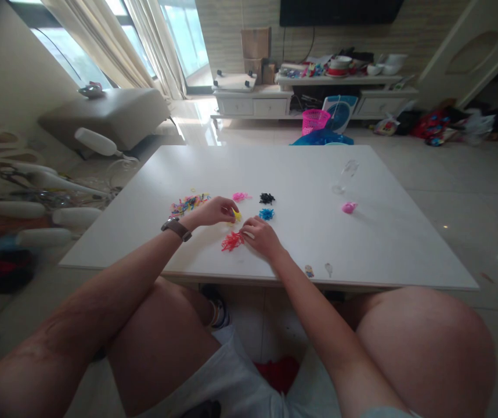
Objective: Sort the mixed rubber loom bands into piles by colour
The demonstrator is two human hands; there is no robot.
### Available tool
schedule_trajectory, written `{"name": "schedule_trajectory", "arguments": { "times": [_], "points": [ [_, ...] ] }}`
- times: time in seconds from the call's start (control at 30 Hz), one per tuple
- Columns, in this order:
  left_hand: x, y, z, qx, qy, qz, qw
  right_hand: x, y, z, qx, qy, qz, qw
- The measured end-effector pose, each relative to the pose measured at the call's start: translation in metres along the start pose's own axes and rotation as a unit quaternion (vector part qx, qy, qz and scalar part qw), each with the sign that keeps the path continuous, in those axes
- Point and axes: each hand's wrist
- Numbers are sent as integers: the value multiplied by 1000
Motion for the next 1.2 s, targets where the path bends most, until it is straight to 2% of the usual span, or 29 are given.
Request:
{"name": "schedule_trajectory", "arguments": {
  "times": [0.2,0.37,0.5,0.8,1.2],
  "points": [
    [3,2,2,-5,2,3,1000,1,1,-1,29,-4,5,1000],
    [8,4,4,5,-9,2,1000,2,0,-3,-22,10,45,999],
    [9,4,5,8,-1,3,1000,1,-1,-3,-48,8,44,998],
    [11,5,3,17,2,7,1000,3,1,-5,-26,32,8,999],
    [6,3,1,16,0,-2,1000,7,2,-9,-9,39,24,999]
  ]
}}
Point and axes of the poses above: each hand's wrist, its own y-axis towards the middle knuckle, its own z-axis out of the palm, x = y × z, and after that the axes turned 14 degrees about -x, right-handed
